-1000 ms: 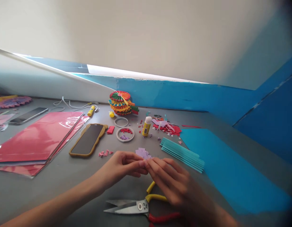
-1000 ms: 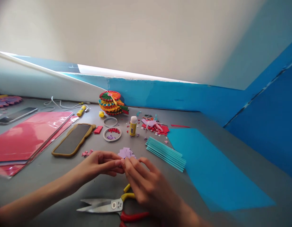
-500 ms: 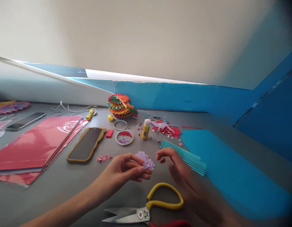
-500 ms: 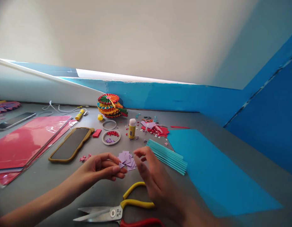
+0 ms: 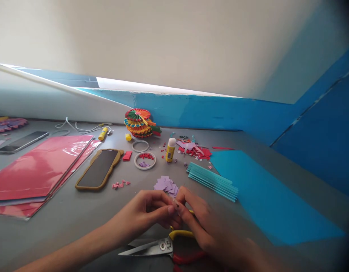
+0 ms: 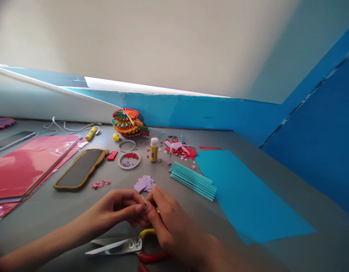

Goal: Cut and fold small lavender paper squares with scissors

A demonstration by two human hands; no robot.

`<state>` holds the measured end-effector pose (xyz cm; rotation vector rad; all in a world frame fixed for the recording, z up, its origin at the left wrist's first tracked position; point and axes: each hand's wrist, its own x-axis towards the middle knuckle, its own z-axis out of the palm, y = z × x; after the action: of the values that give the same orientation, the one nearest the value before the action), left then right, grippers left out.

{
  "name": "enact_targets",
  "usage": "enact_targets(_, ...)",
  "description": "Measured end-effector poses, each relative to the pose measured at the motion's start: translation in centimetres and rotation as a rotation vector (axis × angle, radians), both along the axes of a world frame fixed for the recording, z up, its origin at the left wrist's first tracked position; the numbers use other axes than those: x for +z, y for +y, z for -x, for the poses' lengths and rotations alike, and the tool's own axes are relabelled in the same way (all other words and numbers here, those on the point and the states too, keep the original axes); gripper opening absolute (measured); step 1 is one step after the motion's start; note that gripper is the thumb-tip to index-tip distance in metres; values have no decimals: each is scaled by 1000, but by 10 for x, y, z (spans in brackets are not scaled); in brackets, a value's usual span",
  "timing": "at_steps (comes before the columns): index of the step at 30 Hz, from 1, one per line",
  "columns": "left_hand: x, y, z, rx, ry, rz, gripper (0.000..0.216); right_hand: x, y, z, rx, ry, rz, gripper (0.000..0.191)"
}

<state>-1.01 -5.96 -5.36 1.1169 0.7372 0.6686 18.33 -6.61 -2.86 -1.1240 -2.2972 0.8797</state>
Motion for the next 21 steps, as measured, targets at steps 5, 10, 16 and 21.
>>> enact_targets(5, -2, -2, 1, -42, -11, -27, 21, 2, 2, -3, 19, 33, -25, 16)
enact_targets(10, -4, -1, 0, -58, -29, -24, 20, 0, 3, -4, -23, 108, 155, 22)
enact_targets(16, -4, 2, 0, 5, -19, -44, 20, 0, 2, -2, 58, 284, 262, 27)
enact_targets(21, -3, 1, 0, 44, 23, -68, 24, 1, 1, -4, -1, 137, 26, 17)
